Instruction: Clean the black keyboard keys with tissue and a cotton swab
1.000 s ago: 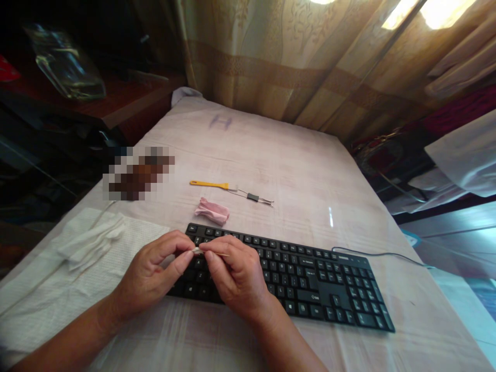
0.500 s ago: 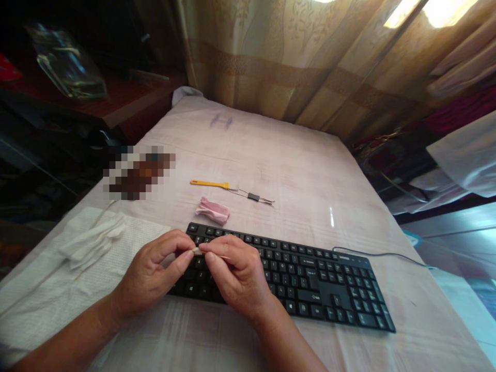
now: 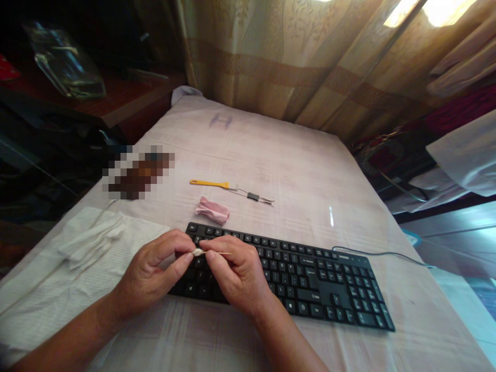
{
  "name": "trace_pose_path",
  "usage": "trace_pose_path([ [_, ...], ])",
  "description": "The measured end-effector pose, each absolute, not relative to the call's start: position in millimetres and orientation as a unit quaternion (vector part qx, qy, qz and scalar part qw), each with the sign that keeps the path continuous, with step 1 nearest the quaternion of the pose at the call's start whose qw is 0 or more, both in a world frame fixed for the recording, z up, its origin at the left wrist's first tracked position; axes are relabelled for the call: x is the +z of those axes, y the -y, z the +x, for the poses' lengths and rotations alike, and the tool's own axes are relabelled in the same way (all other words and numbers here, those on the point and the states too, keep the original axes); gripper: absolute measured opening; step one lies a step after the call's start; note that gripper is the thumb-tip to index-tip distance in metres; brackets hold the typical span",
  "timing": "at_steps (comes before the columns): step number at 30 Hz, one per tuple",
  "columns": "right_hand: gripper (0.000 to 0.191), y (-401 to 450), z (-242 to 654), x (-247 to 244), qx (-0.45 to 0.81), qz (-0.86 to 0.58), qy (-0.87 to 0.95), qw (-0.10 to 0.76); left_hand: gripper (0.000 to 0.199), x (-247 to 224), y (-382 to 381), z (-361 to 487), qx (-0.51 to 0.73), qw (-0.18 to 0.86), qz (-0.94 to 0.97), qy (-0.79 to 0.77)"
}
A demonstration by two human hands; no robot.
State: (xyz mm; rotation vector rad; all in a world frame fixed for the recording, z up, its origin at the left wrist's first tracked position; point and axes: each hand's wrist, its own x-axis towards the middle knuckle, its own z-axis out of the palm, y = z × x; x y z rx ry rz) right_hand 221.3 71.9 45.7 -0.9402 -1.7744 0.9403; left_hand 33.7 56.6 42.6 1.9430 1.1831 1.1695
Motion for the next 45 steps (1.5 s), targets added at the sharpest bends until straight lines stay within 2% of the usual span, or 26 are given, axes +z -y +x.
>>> trace_pose_path([
  [6,0.023,-71.6,220.0,49.2,0.361,-0.378,0.727,0.446,0.013,41.0,-57.2,34.7,0.436,0.273,0.740,-0.434],
  [11,0.020,-69.2,216.5,42.5,0.231,-0.361,0.772,0.470,0.013,39.0,-56.6,34.9,0.425,0.259,0.741,-0.451],
  [15,0.019,-67.2,215.2,37.3,0.112,-0.358,0.813,0.445,0.014,39.1,-56.2,35.7,0.431,0.250,0.743,-0.446],
  [18,0.018,-66.9,214.7,36.3,0.078,-0.366,0.819,0.434,0.015,40.1,-55.3,35.6,0.433,0.250,0.742,-0.446],
  [25,0.019,-67.3,214.0,40.7,0.258,-0.400,0.721,0.504,0.016,47.4,-59.1,29.5,0.443,0.277,0.716,-0.464],
  [31,0.020,-64.3,210.1,41.0,0.382,-0.432,0.647,0.498,0.006,42.5,-57.4,33.8,0.475,0.253,0.702,-0.466],
  [36,0.022,-62.8,205.9,40.7,0.431,-0.432,0.618,0.496,0.016,38.4,-52.3,36.9,0.487,0.193,0.720,-0.456],
  [39,0.023,-62.0,204.4,40.5,0.437,-0.430,0.617,0.493,0.016,38.7,-51.9,37.0,0.488,0.178,0.725,-0.452],
  [45,0.023,-60.6,203.7,40.3,0.412,-0.434,0.640,0.483,0.007,41.7,-53.9,36.5,0.487,0.227,0.710,-0.455],
])
